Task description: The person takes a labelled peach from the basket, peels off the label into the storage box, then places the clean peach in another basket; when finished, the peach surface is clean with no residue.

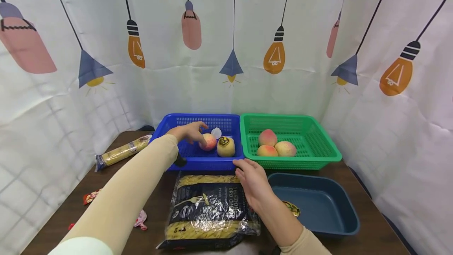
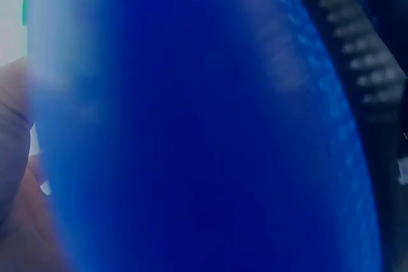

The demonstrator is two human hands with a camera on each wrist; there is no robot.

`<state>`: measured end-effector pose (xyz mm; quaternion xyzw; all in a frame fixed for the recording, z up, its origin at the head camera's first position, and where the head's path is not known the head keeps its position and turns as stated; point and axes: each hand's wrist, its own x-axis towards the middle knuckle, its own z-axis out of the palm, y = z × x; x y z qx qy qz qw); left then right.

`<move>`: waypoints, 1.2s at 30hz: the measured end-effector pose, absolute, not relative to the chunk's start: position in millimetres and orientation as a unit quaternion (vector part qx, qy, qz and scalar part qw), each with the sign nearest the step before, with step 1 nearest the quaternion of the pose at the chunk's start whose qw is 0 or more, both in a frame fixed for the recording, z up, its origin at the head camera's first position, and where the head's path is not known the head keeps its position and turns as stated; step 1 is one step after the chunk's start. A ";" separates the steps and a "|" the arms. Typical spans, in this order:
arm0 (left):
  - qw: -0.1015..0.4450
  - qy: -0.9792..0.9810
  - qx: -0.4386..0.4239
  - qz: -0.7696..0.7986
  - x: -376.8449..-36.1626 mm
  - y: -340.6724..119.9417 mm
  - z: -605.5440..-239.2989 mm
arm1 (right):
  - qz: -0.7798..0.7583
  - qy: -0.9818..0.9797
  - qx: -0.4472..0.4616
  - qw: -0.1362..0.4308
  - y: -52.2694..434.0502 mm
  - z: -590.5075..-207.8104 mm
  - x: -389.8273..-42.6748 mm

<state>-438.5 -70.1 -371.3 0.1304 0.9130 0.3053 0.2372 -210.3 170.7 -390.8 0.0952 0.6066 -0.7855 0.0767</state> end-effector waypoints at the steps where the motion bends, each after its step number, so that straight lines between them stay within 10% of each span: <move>1: 0.241 0.911 0.124 0.309 -440.4 -69.6 -372.3 | -0.789 0.602 0.096 0.074 168.6 -391.5 -211.3; 36: 0.341 0.864 0.077 0.362 -486.4 -43.4 -378.3 | -0.794 0.573 0.201 -0.022 135.5 -413.2 -263.9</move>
